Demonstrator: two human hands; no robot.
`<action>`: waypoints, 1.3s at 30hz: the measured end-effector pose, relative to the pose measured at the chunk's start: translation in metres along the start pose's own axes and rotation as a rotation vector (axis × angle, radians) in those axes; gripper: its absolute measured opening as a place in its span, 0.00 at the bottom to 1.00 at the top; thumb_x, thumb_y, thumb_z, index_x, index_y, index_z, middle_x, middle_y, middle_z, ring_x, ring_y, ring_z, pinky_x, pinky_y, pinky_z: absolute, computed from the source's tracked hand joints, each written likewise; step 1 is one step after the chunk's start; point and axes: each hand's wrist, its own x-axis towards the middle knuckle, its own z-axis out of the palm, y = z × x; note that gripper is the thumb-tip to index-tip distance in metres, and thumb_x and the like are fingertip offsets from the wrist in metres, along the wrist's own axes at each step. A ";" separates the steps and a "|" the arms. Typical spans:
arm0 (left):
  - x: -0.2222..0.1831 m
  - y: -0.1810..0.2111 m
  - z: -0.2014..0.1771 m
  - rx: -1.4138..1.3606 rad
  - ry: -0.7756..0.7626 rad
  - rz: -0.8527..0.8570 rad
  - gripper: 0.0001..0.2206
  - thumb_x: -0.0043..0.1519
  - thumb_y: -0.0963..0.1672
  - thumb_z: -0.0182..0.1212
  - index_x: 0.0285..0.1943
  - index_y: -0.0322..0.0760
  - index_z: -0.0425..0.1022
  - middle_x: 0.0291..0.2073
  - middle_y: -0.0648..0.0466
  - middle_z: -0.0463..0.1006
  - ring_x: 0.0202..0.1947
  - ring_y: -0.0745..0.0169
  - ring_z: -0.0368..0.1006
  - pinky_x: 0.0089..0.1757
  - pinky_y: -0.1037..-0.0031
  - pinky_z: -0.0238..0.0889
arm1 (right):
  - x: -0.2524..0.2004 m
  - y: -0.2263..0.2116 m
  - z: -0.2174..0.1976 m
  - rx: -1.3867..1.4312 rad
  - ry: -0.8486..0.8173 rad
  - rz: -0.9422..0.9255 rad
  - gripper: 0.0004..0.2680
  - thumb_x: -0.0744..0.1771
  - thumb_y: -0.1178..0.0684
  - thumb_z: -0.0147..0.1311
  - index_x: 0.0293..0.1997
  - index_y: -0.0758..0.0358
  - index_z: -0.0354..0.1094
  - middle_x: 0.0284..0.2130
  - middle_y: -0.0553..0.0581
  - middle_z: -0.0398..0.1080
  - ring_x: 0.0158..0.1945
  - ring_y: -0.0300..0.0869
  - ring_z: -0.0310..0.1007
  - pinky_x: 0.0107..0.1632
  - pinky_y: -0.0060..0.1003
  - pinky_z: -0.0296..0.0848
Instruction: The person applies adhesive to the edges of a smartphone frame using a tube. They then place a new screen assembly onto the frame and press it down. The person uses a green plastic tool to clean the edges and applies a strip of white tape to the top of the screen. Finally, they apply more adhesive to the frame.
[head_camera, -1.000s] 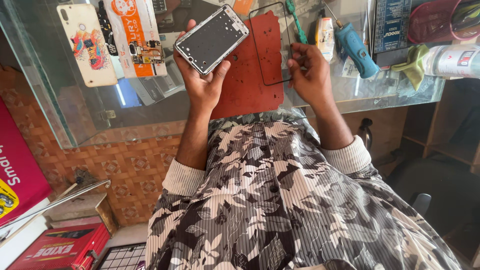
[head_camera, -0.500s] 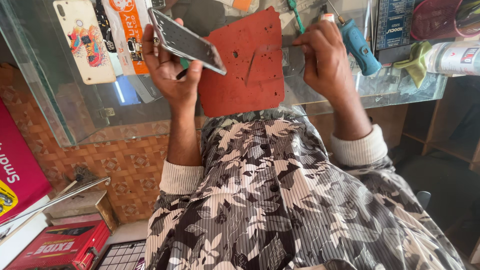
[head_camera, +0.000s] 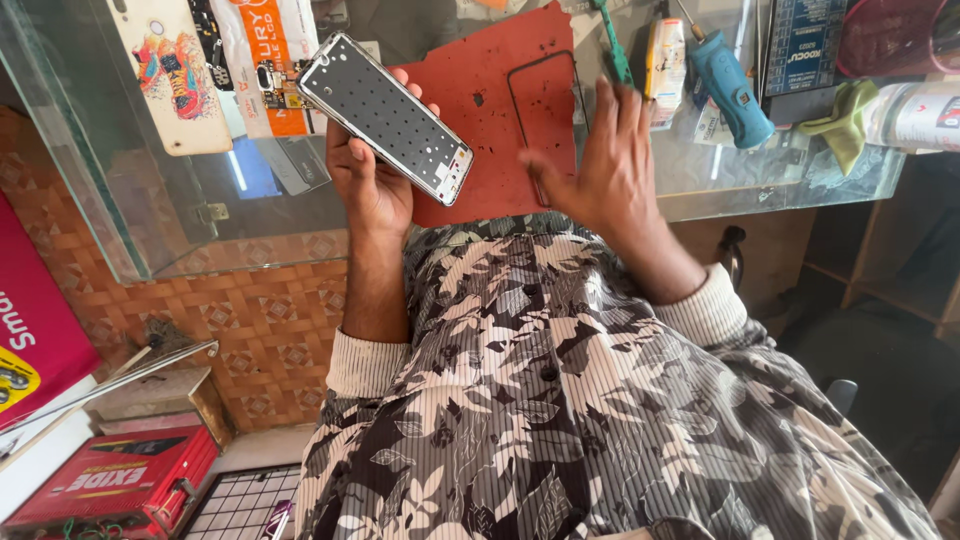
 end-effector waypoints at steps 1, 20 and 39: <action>0.000 -0.001 0.000 -0.002 -0.011 0.002 0.35 0.65 0.51 0.70 0.75 0.29 0.60 0.66 0.35 0.71 0.64 0.42 0.72 0.60 0.45 0.71 | -0.010 -0.001 0.001 -0.038 -0.038 0.023 0.41 0.66 0.31 0.69 0.67 0.88 0.49 0.55 0.81 0.58 0.57 0.69 0.61 0.60 0.61 0.65; 0.005 -0.013 0.005 0.014 -0.099 -0.065 0.33 0.64 0.49 0.72 0.75 0.34 0.61 0.66 0.36 0.72 0.62 0.44 0.74 0.59 0.46 0.73 | -0.028 -0.003 0.009 0.023 -0.198 0.192 0.40 0.60 0.48 0.70 0.71 0.85 0.42 0.53 0.73 0.58 0.56 0.62 0.60 0.60 0.54 0.65; -0.003 -0.021 0.037 0.046 -0.287 -0.164 0.41 0.59 0.48 0.78 0.77 0.29 0.57 0.70 0.34 0.69 0.65 0.45 0.73 0.62 0.55 0.72 | -0.005 -0.030 -0.033 0.541 -0.235 -0.066 0.36 0.59 0.50 0.67 0.75 0.69 0.51 0.58 0.65 0.59 0.57 0.51 0.67 0.56 0.45 0.73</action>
